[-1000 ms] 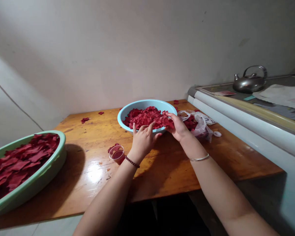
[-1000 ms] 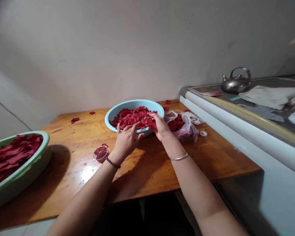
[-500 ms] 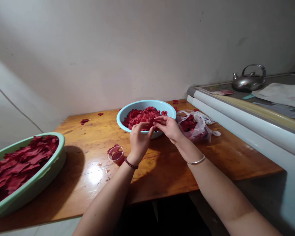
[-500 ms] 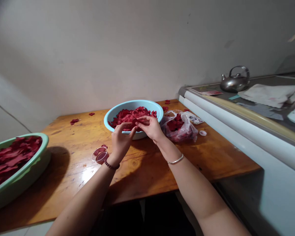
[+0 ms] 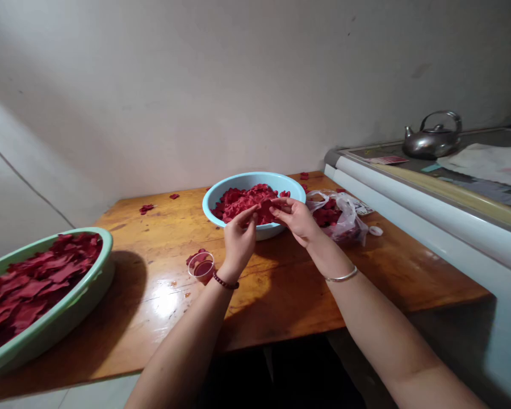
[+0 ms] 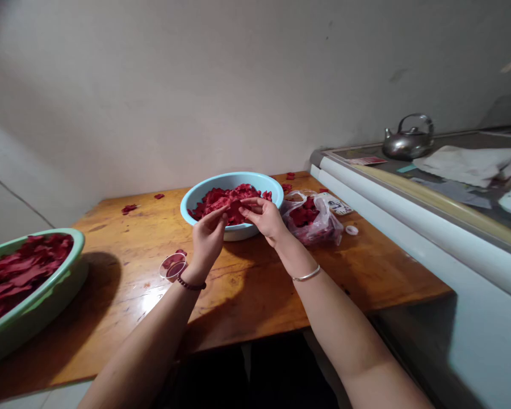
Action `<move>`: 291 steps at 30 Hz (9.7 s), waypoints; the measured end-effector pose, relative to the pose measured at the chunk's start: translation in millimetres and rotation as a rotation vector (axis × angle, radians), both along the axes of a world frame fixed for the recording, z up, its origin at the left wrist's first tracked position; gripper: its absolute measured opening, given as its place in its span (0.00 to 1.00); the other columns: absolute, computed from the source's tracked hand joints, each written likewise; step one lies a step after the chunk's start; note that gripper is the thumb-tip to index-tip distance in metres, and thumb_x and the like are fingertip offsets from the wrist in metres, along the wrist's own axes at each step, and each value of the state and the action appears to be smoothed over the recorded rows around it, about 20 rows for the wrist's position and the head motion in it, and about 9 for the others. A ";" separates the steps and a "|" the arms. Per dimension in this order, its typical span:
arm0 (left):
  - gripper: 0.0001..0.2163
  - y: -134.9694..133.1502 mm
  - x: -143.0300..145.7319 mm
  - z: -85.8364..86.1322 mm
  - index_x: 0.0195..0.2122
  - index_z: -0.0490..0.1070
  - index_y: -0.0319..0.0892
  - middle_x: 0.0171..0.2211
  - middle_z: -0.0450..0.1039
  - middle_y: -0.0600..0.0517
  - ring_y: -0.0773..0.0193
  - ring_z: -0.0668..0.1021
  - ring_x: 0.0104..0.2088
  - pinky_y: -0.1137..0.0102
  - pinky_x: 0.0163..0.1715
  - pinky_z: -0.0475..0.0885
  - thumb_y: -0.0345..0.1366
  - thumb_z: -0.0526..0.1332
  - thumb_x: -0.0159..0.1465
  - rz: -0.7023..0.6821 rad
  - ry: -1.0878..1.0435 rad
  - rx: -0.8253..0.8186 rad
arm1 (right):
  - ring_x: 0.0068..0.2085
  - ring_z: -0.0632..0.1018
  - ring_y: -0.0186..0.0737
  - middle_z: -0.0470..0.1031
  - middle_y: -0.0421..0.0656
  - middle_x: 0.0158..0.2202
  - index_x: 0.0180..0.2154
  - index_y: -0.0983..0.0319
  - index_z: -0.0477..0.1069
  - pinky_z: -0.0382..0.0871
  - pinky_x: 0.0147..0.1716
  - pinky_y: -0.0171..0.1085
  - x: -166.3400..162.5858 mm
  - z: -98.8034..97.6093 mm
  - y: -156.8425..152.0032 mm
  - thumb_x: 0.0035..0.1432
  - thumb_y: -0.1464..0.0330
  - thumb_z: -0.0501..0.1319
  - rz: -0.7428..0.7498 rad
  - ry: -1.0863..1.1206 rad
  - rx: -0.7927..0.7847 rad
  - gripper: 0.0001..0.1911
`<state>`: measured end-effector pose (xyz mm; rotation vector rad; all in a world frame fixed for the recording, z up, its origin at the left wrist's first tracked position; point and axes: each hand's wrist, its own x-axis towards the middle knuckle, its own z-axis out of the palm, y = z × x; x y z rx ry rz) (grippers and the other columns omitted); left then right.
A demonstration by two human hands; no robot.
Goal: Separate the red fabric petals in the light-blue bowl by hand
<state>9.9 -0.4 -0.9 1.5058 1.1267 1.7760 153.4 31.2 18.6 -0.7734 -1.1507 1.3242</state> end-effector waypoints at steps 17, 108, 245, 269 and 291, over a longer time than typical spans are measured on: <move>0.17 1.1 -0.7 6.8 0.32 0.74 0.40 0.28 0.76 0.52 0.67 0.77 0.29 0.73 0.30 0.73 0.46 0.72 0.49 0.007 -0.260 -0.085 | 0.35 0.78 0.36 0.78 0.36 0.31 0.31 0.58 0.73 0.73 0.36 0.36 -5.4 0.0 -4.2 0.29 0.61 0.79 0.102 0.084 -0.055 0.25; 0.13 -1.0 -5.1 -4.0 0.50 0.73 0.42 0.53 0.73 0.40 0.49 0.72 0.56 0.52 0.58 0.64 0.32 0.59 0.64 0.399 0.637 0.208 | 0.27 0.76 0.38 0.78 0.41 0.28 0.34 0.60 0.75 0.71 0.26 0.36 16.0 -12.8 16.4 0.40 0.53 0.73 -0.297 -0.262 0.041 0.23; 0.03 -4.0 -1.4 0.2 0.33 0.73 0.43 0.34 0.78 0.51 0.59 0.78 0.38 0.65 0.42 0.68 0.36 0.62 0.62 0.357 0.370 0.071 | 0.21 0.76 0.32 0.78 0.37 0.24 0.29 0.61 0.77 0.69 0.19 0.29 -8.1 1.3 -6.7 0.47 0.67 0.70 0.106 -0.132 -0.063 0.05; 0.11 -3.1 -0.8 9.7 0.33 0.71 0.41 0.30 0.76 0.51 0.65 0.78 0.31 0.75 0.26 0.72 0.44 0.66 0.57 0.090 -0.190 -0.071 | 0.47 0.80 0.44 0.69 0.46 0.61 0.58 0.52 0.65 0.73 0.20 0.28 9.7 4.4 1.1 0.50 0.62 0.64 -0.179 0.002 0.074 0.31; 0.13 3.5 4.9 -3.6 0.36 0.78 0.39 0.34 0.82 0.46 0.59 0.82 0.35 0.67 0.35 0.77 0.42 0.69 0.53 -0.017 -0.143 -0.064 | 0.32 0.80 0.40 0.80 0.41 0.27 0.25 0.61 0.78 0.73 0.34 0.37 -8.7 0.2 -8.5 0.34 0.55 0.76 -0.041 -0.109 -0.006 0.19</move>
